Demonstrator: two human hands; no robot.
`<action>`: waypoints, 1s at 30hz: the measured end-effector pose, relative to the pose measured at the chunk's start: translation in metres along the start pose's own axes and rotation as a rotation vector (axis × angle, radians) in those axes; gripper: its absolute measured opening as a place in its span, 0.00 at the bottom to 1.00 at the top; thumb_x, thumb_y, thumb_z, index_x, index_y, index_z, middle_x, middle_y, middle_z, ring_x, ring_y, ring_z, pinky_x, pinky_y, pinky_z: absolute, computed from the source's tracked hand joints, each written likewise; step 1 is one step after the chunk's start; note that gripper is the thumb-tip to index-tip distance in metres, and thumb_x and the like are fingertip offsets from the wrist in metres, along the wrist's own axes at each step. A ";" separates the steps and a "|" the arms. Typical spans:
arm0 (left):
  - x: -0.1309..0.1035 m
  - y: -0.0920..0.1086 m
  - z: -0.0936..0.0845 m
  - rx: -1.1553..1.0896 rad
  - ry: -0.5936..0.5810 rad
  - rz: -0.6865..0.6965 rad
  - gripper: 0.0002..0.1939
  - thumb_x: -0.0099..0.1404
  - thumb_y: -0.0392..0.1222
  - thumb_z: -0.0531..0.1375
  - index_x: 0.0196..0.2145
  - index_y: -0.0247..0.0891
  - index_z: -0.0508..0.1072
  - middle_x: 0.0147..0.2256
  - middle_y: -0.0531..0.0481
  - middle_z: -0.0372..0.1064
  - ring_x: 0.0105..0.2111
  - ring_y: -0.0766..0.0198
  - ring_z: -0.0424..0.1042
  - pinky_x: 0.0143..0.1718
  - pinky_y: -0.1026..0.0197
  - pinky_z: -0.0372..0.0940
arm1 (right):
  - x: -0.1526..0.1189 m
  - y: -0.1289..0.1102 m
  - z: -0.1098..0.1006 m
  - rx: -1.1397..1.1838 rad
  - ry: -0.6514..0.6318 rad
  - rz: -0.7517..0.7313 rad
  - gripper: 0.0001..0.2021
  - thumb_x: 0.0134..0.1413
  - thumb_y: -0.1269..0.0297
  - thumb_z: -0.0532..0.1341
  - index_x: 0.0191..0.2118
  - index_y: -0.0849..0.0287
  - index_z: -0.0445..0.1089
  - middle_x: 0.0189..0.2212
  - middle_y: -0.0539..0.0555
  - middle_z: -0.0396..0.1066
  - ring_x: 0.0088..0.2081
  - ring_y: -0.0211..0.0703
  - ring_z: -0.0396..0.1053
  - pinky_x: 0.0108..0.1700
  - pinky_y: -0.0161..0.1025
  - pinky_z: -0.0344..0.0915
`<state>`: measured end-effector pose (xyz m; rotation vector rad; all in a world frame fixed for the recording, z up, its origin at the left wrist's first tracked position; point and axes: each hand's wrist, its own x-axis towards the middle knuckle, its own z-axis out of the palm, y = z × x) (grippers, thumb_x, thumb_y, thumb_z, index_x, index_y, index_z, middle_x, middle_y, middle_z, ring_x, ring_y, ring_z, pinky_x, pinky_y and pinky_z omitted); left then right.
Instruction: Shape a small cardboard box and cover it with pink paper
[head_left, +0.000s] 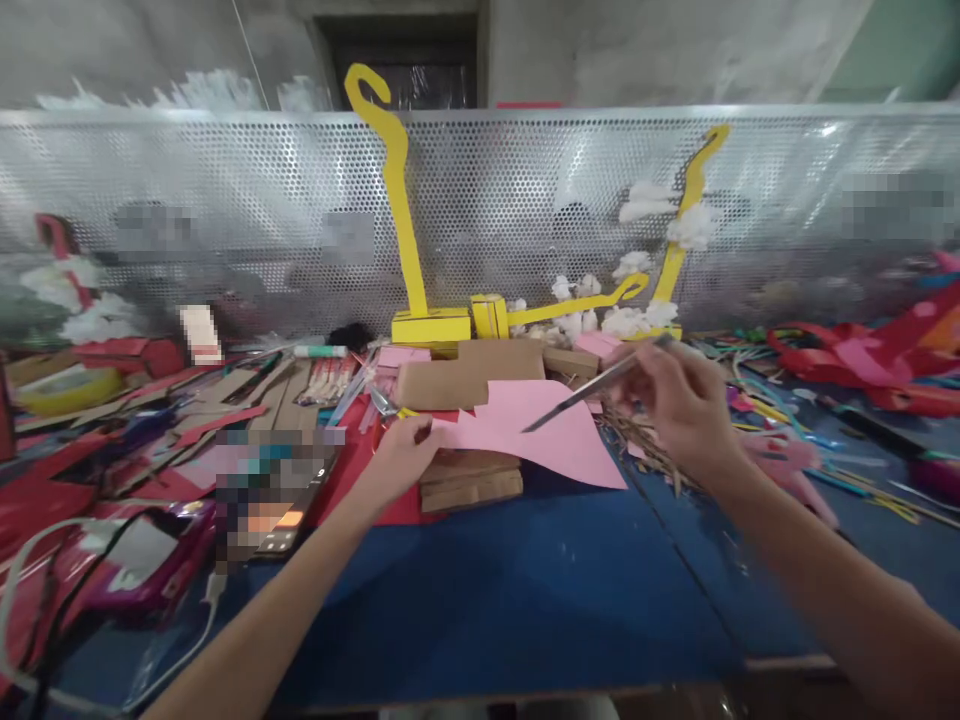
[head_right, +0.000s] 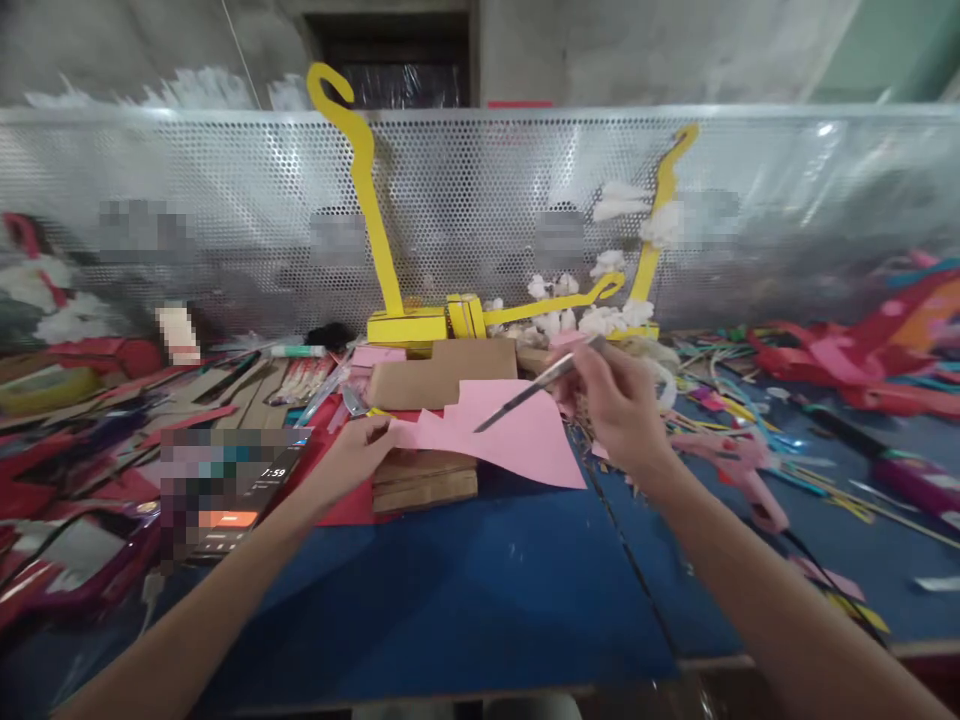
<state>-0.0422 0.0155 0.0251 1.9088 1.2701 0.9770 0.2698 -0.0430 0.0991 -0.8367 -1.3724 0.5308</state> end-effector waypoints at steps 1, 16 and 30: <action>0.000 0.003 0.002 0.028 -0.010 0.000 0.17 0.66 0.53 0.57 0.28 0.38 0.72 0.28 0.50 0.71 0.34 0.56 0.71 0.35 0.58 0.63 | -0.005 0.004 -0.012 0.077 0.048 0.040 0.15 0.64 0.52 0.63 0.36 0.59 0.79 0.21 0.51 0.71 0.21 0.40 0.66 0.20 0.36 0.59; -0.049 -0.004 -0.019 0.339 -0.226 -0.048 0.45 0.57 0.58 0.69 0.66 0.44 0.58 0.60 0.37 0.69 0.58 0.42 0.71 0.58 0.41 0.66 | -0.031 0.047 -0.007 0.216 0.221 0.116 0.10 0.60 0.54 0.67 0.38 0.53 0.71 0.27 0.47 0.72 0.27 0.40 0.72 0.30 0.38 0.73; -0.060 -0.024 -0.011 0.103 -0.140 0.187 0.36 0.69 0.50 0.64 0.69 0.52 0.53 0.70 0.42 0.52 0.68 0.49 0.58 0.68 0.41 0.58 | -0.061 0.057 0.032 -0.254 -0.401 -0.052 0.16 0.75 0.58 0.49 0.61 0.51 0.63 0.46 0.58 0.80 0.47 0.49 0.79 0.47 0.49 0.77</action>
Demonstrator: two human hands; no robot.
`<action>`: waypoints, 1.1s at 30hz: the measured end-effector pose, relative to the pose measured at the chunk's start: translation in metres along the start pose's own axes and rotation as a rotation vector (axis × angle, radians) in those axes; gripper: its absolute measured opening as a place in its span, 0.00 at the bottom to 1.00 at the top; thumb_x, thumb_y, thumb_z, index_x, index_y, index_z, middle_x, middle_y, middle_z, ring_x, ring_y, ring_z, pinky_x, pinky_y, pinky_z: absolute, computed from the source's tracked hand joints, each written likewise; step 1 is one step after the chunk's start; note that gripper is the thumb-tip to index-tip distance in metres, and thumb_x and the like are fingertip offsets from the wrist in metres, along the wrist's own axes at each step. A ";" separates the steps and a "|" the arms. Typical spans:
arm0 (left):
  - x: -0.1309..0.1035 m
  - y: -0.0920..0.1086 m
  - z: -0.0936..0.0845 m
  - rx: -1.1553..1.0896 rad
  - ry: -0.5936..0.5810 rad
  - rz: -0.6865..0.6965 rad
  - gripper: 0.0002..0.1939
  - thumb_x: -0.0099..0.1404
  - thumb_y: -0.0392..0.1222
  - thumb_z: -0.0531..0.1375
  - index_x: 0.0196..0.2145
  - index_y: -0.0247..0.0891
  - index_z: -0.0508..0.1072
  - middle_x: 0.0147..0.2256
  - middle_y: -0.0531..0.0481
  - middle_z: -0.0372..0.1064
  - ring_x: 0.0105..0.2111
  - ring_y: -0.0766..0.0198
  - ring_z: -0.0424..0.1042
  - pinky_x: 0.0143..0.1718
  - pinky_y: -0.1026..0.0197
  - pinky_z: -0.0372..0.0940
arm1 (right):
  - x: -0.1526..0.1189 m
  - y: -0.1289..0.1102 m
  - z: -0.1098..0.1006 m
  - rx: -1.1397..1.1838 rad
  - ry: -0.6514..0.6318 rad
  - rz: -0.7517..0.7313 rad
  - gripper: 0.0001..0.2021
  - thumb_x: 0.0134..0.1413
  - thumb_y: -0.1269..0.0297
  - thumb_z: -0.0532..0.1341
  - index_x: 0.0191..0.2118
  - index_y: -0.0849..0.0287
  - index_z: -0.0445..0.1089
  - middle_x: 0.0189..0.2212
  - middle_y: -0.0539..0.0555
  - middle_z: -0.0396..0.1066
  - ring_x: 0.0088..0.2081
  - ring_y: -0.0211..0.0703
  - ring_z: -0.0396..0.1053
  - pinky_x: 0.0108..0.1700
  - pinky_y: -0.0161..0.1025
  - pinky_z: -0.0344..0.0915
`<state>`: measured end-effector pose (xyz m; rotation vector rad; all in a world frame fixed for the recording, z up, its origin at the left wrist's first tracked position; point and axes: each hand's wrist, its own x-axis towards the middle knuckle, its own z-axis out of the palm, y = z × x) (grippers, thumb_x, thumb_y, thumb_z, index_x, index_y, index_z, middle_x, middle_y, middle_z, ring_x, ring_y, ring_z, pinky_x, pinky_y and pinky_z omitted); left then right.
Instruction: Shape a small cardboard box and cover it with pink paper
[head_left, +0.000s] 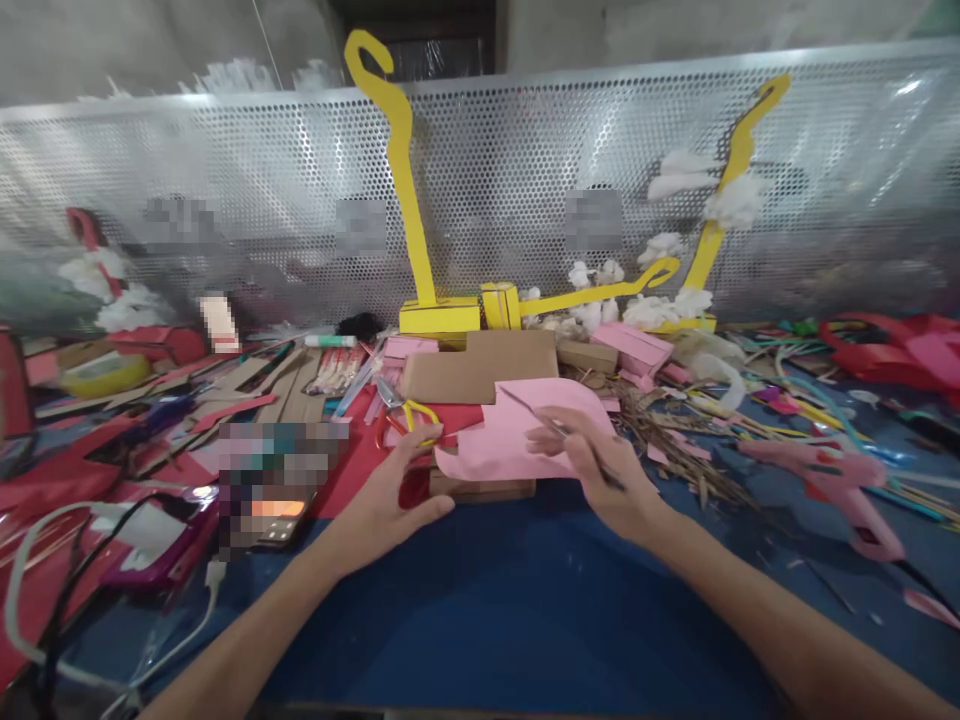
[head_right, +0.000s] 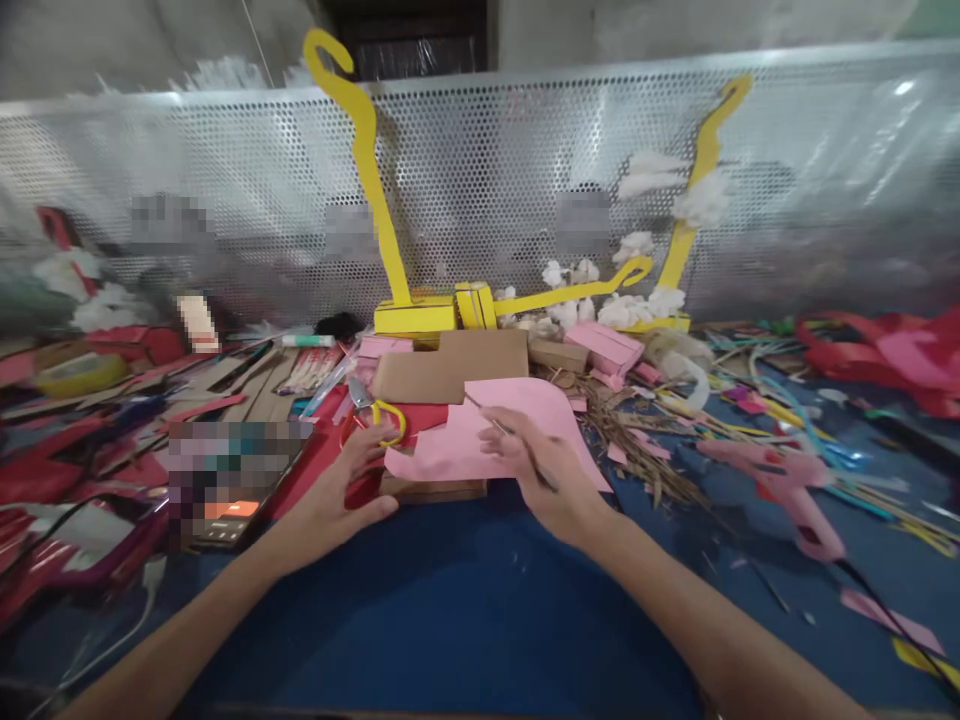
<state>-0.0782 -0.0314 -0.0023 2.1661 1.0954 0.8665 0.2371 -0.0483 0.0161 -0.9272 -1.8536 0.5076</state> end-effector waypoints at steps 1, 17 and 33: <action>0.001 0.002 -0.001 0.010 0.017 0.017 0.31 0.71 0.49 0.62 0.68 0.52 0.57 0.68 0.43 0.56 0.67 0.50 0.60 0.67 0.42 0.60 | -0.002 0.000 -0.003 -0.169 -0.090 -0.078 0.18 0.75 0.60 0.49 0.65 0.51 0.60 0.48 0.59 0.80 0.49 0.51 0.79 0.48 0.50 0.76; 0.016 0.002 -0.010 0.094 0.123 0.086 0.12 0.74 0.46 0.58 0.46 0.46 0.81 0.52 0.49 0.77 0.53 0.57 0.75 0.61 0.49 0.68 | 0.006 0.023 -0.031 -0.837 -0.208 -0.659 0.16 0.66 0.77 0.59 0.56 0.61 0.73 0.48 0.60 0.81 0.48 0.52 0.80 0.53 0.53 0.76; 0.010 -0.001 -0.013 0.285 0.007 0.083 0.19 0.72 0.51 0.60 0.59 0.52 0.72 0.64 0.52 0.66 0.64 0.55 0.64 0.69 0.44 0.57 | -0.004 0.025 -0.035 -0.842 -0.193 -0.618 0.14 0.64 0.75 0.62 0.53 0.61 0.73 0.49 0.59 0.81 0.49 0.54 0.79 0.54 0.55 0.75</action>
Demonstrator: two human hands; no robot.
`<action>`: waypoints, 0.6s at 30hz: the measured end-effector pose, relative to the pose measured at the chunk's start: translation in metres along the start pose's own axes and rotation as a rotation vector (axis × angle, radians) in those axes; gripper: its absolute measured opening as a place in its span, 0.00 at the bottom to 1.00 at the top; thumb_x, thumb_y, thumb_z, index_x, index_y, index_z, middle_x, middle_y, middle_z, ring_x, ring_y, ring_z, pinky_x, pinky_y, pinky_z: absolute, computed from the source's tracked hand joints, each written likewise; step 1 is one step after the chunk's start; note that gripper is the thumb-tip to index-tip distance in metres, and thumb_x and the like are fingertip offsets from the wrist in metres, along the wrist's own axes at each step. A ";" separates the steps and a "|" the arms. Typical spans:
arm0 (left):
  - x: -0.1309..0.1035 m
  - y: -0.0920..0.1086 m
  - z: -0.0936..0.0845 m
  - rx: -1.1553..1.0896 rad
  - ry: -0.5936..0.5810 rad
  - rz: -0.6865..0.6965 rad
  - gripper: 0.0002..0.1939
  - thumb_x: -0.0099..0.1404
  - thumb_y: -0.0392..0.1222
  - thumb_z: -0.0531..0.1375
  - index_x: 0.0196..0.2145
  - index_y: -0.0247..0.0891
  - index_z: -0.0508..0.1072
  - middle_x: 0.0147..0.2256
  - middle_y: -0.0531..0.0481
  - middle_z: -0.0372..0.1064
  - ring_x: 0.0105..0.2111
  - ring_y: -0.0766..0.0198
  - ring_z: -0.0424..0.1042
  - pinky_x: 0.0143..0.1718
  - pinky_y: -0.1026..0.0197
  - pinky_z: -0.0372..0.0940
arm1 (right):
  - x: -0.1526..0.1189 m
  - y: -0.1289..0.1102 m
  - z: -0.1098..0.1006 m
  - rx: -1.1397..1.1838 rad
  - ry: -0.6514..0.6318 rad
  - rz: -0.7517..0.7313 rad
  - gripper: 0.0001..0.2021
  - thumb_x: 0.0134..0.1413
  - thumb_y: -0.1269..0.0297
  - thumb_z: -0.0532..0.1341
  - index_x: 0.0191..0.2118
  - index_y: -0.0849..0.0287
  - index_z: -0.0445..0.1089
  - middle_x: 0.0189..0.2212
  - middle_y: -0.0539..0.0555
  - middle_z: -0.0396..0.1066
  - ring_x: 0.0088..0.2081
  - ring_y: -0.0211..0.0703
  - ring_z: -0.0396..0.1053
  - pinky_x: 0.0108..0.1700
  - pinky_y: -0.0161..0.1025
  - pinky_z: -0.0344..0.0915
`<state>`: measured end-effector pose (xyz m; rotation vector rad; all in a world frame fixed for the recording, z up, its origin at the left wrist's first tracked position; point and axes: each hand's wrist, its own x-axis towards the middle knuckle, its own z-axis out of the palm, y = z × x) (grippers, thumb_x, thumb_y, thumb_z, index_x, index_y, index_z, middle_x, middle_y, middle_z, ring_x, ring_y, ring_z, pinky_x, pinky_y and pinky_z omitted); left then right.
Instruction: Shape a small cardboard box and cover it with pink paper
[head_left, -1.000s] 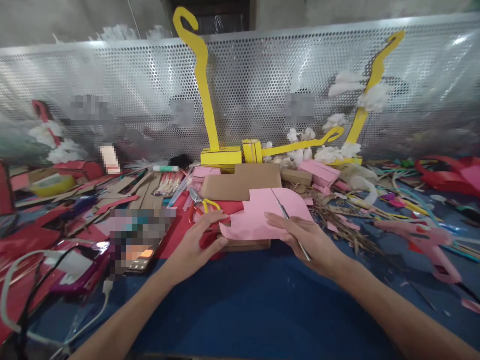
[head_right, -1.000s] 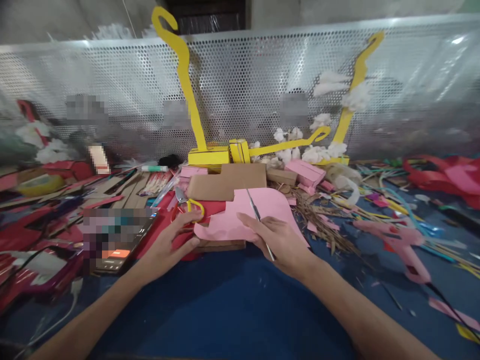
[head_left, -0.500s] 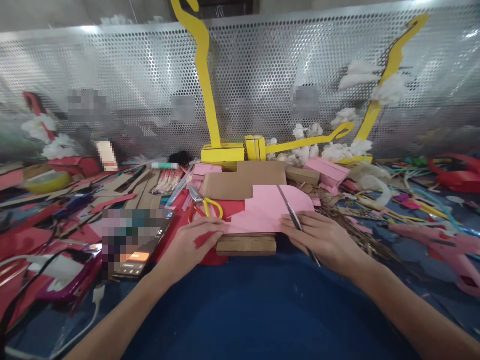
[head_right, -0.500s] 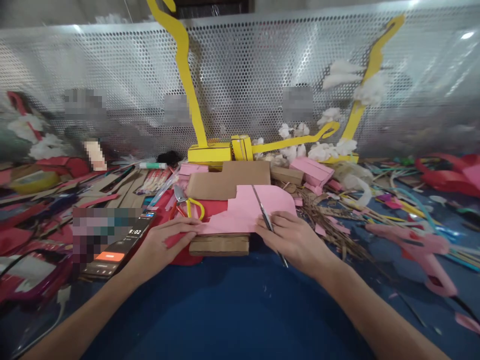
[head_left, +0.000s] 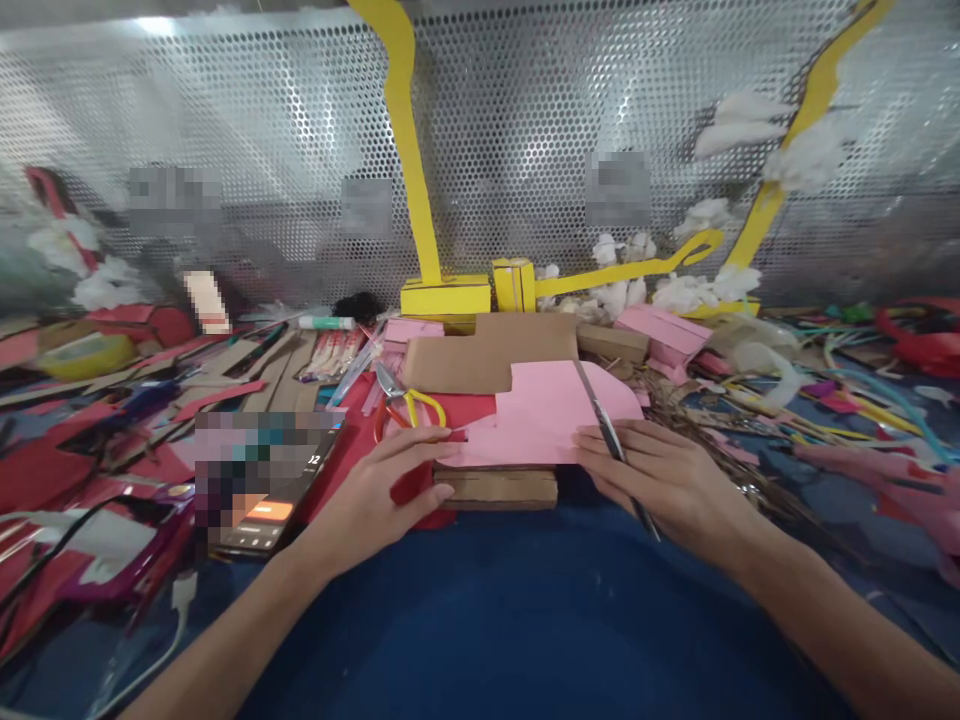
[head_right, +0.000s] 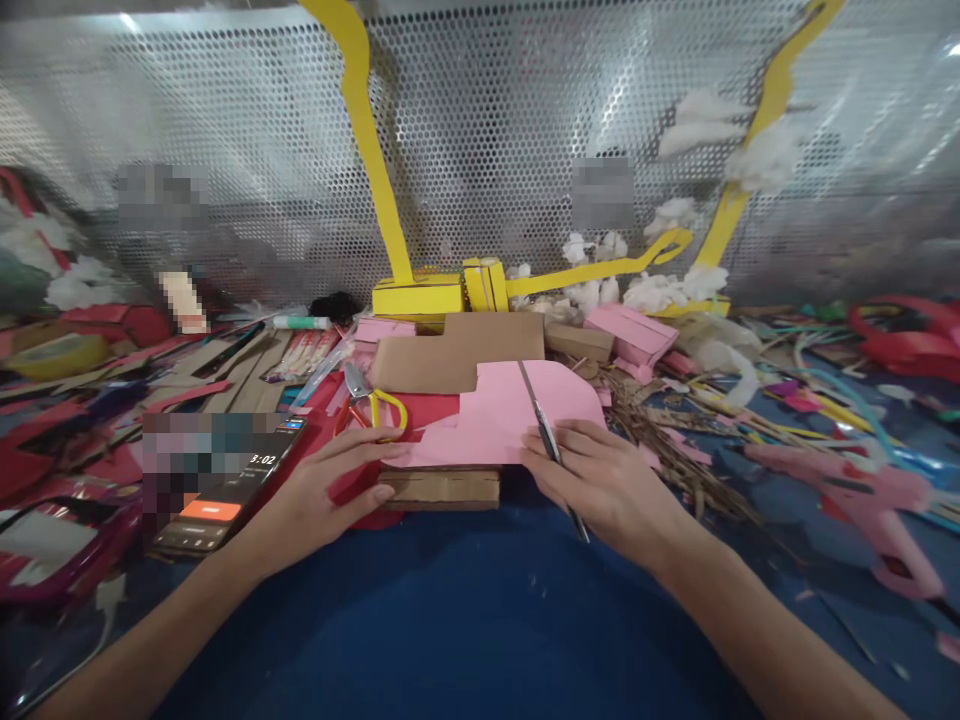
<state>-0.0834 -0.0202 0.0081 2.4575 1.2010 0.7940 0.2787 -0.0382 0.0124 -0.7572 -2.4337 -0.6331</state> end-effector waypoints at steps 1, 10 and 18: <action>0.000 0.000 0.000 0.021 -0.004 0.015 0.20 0.72 0.50 0.59 0.60 0.52 0.71 0.64 0.52 0.66 0.65 0.55 0.64 0.70 0.43 0.56 | 0.000 0.000 0.000 -0.002 0.002 0.001 0.13 0.64 0.75 0.61 0.53 0.61 0.73 0.49 0.59 0.81 0.48 0.54 0.79 0.54 0.55 0.75; -0.003 0.002 0.000 0.196 -0.094 0.087 0.27 0.76 0.49 0.53 0.70 0.51 0.57 0.70 0.53 0.57 0.70 0.53 0.54 0.72 0.43 0.51 | -0.001 -0.003 0.000 -0.013 -0.031 0.021 0.15 0.65 0.75 0.60 0.54 0.59 0.75 0.48 0.59 0.81 0.48 0.54 0.79 0.55 0.54 0.74; -0.003 0.004 0.002 0.192 -0.139 0.040 0.30 0.76 0.52 0.52 0.72 0.54 0.51 0.72 0.54 0.52 0.71 0.53 0.52 0.72 0.43 0.50 | 0.001 -0.006 -0.001 -0.019 -0.030 0.036 0.16 0.66 0.76 0.58 0.55 0.59 0.75 0.48 0.60 0.81 0.50 0.54 0.78 0.55 0.53 0.73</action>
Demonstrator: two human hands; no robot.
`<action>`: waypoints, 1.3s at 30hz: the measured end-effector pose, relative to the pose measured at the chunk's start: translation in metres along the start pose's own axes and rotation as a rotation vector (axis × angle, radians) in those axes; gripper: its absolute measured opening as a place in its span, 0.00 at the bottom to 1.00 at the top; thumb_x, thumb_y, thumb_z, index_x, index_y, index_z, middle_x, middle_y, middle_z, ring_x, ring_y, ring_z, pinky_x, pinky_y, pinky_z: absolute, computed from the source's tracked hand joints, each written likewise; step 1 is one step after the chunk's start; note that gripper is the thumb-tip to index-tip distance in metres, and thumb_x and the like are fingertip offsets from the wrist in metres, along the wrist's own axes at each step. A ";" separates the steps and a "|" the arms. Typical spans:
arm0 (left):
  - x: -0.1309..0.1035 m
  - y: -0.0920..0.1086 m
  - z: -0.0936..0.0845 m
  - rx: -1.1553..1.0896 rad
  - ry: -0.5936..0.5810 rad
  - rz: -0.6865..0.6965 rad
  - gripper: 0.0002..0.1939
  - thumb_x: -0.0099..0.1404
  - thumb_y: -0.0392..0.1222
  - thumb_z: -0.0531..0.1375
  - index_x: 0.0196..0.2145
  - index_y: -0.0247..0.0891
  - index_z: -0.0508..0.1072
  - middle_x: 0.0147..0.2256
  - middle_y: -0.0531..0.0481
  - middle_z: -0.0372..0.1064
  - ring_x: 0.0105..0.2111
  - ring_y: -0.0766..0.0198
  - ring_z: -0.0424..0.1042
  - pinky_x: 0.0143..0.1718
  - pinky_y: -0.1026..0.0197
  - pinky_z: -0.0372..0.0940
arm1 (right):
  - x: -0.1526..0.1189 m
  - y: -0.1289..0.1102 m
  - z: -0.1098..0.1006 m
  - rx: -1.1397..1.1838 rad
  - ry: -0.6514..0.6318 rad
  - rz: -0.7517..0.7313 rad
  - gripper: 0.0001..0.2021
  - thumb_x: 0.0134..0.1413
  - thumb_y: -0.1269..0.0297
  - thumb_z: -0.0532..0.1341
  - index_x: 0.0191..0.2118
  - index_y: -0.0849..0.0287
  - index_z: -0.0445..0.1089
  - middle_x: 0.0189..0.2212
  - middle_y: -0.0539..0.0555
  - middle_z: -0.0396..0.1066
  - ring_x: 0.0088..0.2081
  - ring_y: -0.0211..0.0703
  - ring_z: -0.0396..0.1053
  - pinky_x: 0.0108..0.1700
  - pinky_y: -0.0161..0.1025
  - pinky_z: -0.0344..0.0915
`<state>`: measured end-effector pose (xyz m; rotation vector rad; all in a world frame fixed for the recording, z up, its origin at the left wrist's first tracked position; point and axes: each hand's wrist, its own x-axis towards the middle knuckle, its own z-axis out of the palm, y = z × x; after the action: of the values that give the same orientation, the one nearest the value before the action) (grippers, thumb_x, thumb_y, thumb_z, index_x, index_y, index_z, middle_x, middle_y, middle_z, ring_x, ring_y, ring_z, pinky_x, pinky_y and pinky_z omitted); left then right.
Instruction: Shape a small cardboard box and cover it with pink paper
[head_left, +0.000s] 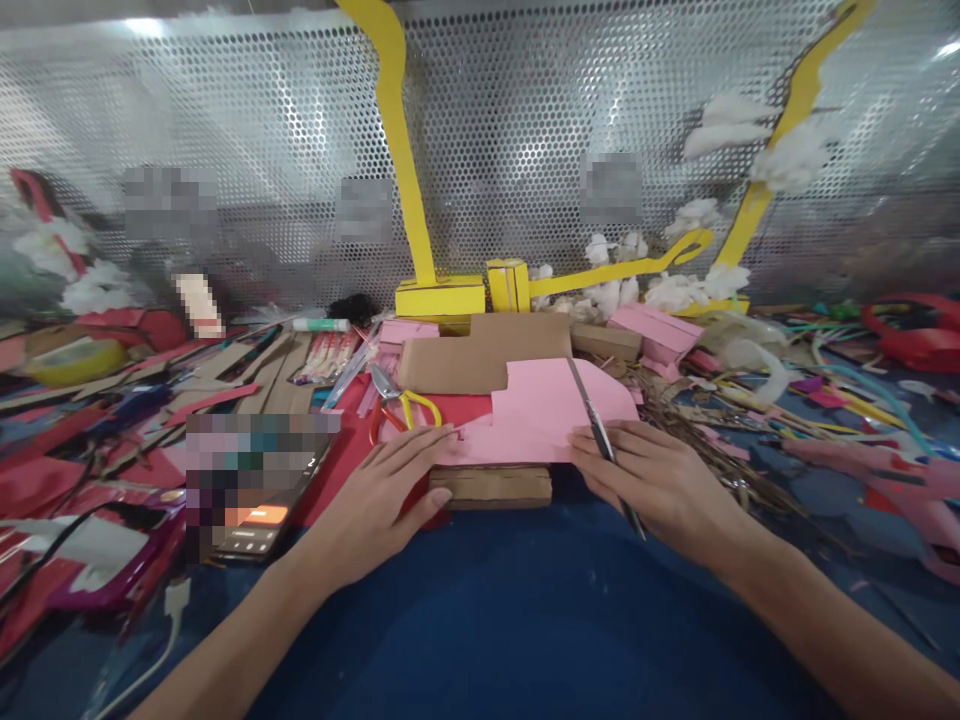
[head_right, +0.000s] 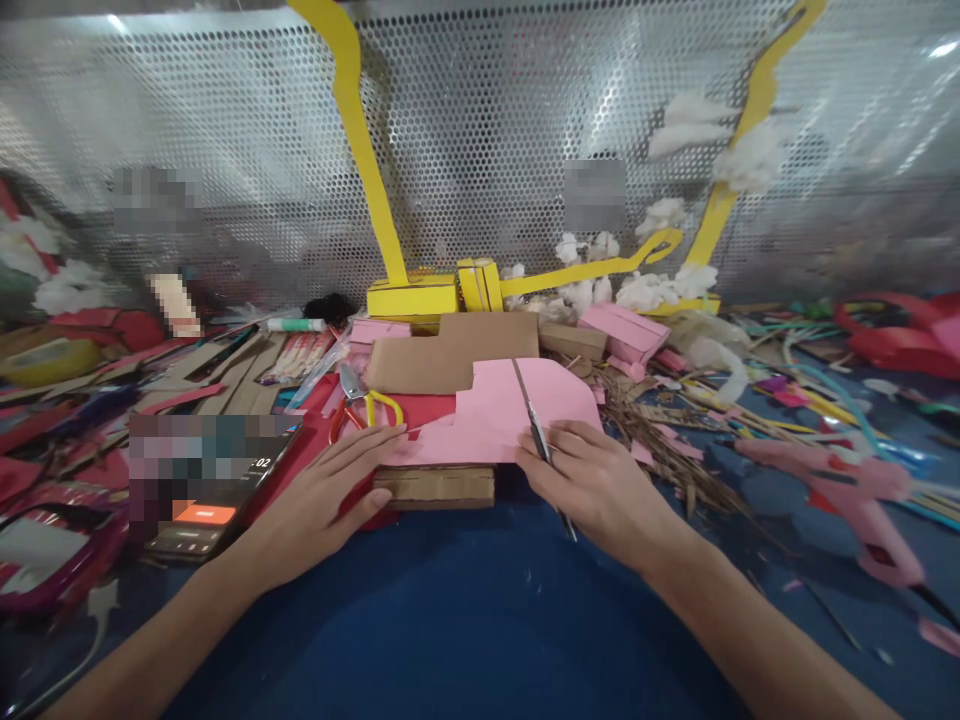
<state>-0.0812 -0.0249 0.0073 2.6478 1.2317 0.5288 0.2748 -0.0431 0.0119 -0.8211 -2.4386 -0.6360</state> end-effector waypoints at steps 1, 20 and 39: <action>0.000 0.000 0.000 0.000 -0.002 0.000 0.29 0.76 0.52 0.52 0.72 0.54 0.52 0.72 0.54 0.52 0.71 0.54 0.51 0.72 0.44 0.50 | 0.000 0.000 0.000 -0.009 -0.003 -0.008 0.15 0.66 0.76 0.58 0.54 0.60 0.75 0.47 0.60 0.81 0.49 0.55 0.78 0.55 0.54 0.73; 0.001 -0.003 0.003 0.107 -0.007 0.053 0.29 0.77 0.48 0.51 0.72 0.52 0.52 0.71 0.54 0.55 0.70 0.55 0.53 0.72 0.45 0.48 | -0.001 0.001 -0.001 -0.050 -0.047 -0.033 0.16 0.65 0.79 0.56 0.53 0.63 0.73 0.45 0.62 0.81 0.46 0.52 0.78 0.52 0.52 0.74; -0.001 0.004 0.005 -0.155 -0.049 -0.135 0.26 0.77 0.55 0.48 0.70 0.54 0.56 0.71 0.55 0.52 0.70 0.57 0.55 0.71 0.50 0.53 | 0.017 -0.013 0.016 0.067 -0.104 -0.102 0.23 0.69 0.78 0.51 0.67 0.70 0.59 0.55 0.65 0.76 0.54 0.54 0.74 0.58 0.55 0.71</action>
<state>-0.0768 -0.0283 0.0039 2.4163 1.2882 0.5125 0.2499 -0.0360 0.0053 -0.7242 -2.5947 -0.5574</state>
